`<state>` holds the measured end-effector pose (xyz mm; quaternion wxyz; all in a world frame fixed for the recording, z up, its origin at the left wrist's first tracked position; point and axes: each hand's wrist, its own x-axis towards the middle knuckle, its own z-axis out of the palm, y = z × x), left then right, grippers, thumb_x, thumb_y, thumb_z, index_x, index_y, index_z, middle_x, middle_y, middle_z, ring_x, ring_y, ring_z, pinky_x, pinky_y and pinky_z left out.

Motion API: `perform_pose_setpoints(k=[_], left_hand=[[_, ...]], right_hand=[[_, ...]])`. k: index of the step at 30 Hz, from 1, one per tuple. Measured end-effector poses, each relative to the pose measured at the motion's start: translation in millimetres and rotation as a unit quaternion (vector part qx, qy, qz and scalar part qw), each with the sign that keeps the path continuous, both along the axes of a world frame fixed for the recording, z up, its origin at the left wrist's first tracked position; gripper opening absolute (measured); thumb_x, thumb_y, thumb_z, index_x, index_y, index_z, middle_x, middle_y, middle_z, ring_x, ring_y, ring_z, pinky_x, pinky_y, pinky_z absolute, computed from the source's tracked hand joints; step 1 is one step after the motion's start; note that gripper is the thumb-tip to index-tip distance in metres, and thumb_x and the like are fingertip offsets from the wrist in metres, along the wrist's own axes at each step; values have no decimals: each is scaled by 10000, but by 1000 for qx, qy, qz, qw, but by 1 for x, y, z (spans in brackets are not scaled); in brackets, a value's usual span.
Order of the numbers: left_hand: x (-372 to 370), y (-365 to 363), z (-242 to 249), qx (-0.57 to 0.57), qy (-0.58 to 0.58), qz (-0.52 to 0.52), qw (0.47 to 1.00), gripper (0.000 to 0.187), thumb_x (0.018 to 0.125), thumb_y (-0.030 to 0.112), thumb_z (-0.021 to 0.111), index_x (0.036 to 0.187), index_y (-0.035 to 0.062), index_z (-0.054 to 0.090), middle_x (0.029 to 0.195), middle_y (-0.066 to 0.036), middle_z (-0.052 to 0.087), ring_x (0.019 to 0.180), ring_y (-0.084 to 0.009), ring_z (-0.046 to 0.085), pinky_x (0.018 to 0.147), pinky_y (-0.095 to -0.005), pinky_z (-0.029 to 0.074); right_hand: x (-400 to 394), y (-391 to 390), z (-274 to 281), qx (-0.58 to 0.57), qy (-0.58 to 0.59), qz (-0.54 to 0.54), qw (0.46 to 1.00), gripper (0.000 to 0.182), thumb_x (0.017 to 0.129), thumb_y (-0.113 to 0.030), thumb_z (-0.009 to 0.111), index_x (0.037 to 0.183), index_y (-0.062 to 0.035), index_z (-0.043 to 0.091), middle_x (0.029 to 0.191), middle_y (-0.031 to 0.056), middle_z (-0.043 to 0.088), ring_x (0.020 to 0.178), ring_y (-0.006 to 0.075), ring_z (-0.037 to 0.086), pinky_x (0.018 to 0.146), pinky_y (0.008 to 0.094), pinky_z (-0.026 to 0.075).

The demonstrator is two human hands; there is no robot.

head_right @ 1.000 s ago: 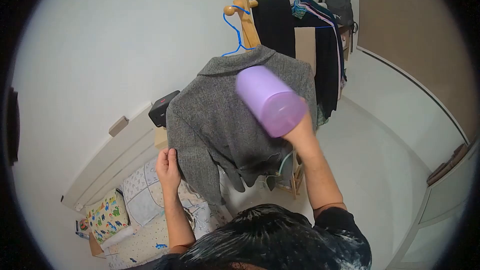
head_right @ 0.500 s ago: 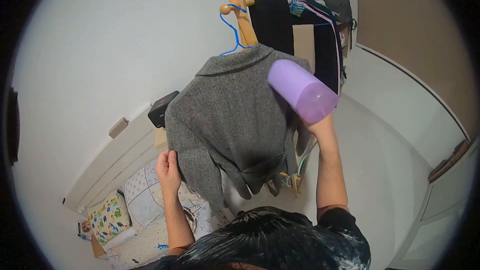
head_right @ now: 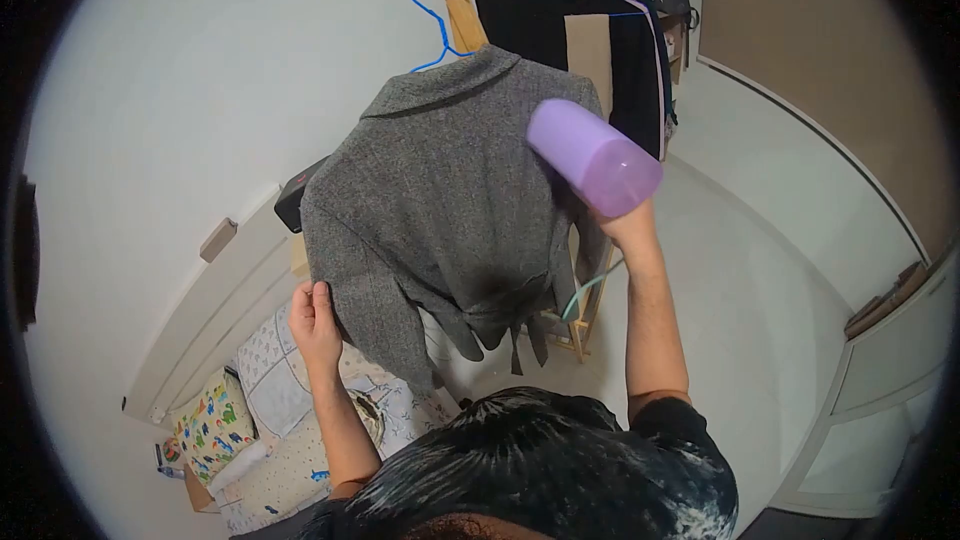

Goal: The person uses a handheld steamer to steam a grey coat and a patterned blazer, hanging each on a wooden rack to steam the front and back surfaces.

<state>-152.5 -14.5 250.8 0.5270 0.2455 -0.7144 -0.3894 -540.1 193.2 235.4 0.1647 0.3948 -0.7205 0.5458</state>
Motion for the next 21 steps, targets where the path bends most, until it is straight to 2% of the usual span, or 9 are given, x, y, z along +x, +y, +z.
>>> perform_pose_setpoints(k=[1, 5, 7, 8, 10, 13, 17, 19, 21], left_hand=[[1, 0, 0, 0, 3, 3, 1000, 148, 996, 104, 532, 1003, -30, 595, 861, -3, 606, 773, -56, 519, 702, -200, 426], [1, -1, -1, -24, -16, 0, 1000, 173, 1011, 144, 519, 1015, -16, 586, 882, 4, 611, 789, -50, 523, 707, -201, 428], [0, -1, -1, -26, -14, -2, 1000, 173, 1011, 143, 519, 1016, -17, 586, 885, 0, 615, 793, -53, 530, 713, -203, 433], [-1, -1, -1, -21, -9, -6, 1000, 173, 1011, 143, 518, 1015, -16, 585, 887, -3, 619, 797, -55, 535, 719, -204, 437], [-2, 1, -1, -17, -5, -11, 1000, 173, 1012, 143, 517, 1014, -16, 584, 889, -6, 622, 800, -58, 540, 724, -206, 440], [-2, 3, -1, -8, -14, -10, 1000, 174, 1013, 145, 514, 1017, -15, 582, 884, -3, 616, 792, -56, 533, 717, -203, 435], [-3, 1, -3, -2, 2, -9, 1000, 152, 1007, 122, 517, 1005, -15, 581, 859, 15, 590, 771, -45, 506, 687, -192, 413], [-3, 0, -3, -3, 2, -11, 1000, 174, 1014, 148, 512, 1005, -12, 579, 864, 8, 601, 772, -49, 515, 695, -195, 418], [-3, 1, -3, 0, 7, 3, 1000, 171, 1012, 147, 515, 999, -11, 579, 861, 9, 600, 768, -47, 511, 692, -194, 416]], right_hand=[[-1, 4, -4, -22, -77, 15, 997, 309, 783, -142, 756, 1049, -23, 652, 1025, 120, 673, 951, 259, 648, 816, 376, 507], [7, 18, 0, -7, -185, 9, 983, 337, 782, -153, 771, 1056, -5, 643, 1009, 114, 671, 932, 222, 642, 800, 361, 504], [13, 21, 13, 63, -310, -6, 949, 356, 774, -152, 777, 1063, 1, 637, 1010, 114, 671, 914, 203, 636, 790, 354, 503], [11, 20, 8, 61, -309, -7, 949, 356, 774, -152, 777, 1063, 1, 637, 1010, 114, 671, 914, 203, 636, 790, 354, 503], [4, 14, -3, -23, -159, 22, 987, 366, 777, -167, 779, 1076, -10, 636, 1016, 118, 670, 928, 229, 641, 797, 369, 507], [-1, 8, 7, 21, -84, 11, 996, 370, 780, -180, 774, 1085, -22, 636, 1028, 130, 662, 950, 281, 642, 813, 385, 509], [-4, -6, 27, 27, -55, 45, 997, 363, 778, -168, 755, 1096, -37, 639, 1051, 147, 653, 996, 330, 629, 854, 406, 502], [-11, -15, 29, 9, 90, 51, 995, 340, 770, -138, 733, 1085, -45, 645, 1051, 152, 652, 1013, 339, 621, 876, 413, 493], [-8, -12, 33, 24, 126, 37, 991, 330, 769, -123, 722, 1081, -47, 648, 1052, 152, 653, 1023, 341, 616, 884, 418, 489]])
